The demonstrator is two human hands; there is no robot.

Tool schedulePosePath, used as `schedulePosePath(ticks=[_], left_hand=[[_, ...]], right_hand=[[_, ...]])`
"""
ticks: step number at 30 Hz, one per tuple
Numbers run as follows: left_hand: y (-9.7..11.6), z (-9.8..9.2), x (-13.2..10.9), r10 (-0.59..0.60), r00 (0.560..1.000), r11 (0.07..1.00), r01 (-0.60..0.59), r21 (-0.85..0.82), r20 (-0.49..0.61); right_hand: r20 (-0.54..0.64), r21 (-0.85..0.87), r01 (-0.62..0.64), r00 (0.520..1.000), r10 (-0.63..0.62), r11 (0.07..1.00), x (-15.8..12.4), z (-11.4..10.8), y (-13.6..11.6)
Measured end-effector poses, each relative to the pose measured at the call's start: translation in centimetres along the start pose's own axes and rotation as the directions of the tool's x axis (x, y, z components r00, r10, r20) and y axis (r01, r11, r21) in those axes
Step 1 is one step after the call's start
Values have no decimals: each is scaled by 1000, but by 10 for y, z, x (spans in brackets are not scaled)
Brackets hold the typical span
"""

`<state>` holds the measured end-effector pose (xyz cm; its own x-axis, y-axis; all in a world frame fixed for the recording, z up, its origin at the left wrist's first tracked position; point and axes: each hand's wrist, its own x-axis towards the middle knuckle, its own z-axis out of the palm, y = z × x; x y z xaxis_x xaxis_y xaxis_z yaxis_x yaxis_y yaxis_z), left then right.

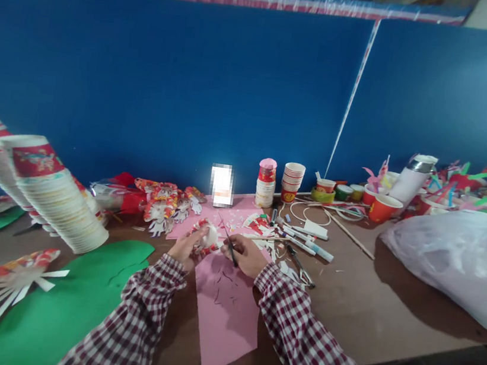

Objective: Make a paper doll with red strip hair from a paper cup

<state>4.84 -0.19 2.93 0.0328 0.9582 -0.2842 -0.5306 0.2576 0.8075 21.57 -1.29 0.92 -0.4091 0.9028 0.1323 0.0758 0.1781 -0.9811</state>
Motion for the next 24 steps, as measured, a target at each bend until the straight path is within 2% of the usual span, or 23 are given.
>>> schedulePosePath(ticks=[6,11,15,19,24], left_hand=[[-7,4,-1,-11,999,993,7,119,33],[-11,1,2,16,999,993,-22,118,47],[-14,-1,4,3,999,992,-8,127,46],[-15,-3,6,35,997,991,-44,130,73],[-15,-3,6,10,997,986,-23,164,81]], right_hand=[[116,89,52,991,-62,995,-6,3,-11],[167,76,37,985,-49,996,-8,2,-13],[162,58,39,986,-48,998,-8,2,-10],[133,49,41,990,-47,998,-7,2,-8],[154,74,21,988,-32,997,-6,1,-4]])
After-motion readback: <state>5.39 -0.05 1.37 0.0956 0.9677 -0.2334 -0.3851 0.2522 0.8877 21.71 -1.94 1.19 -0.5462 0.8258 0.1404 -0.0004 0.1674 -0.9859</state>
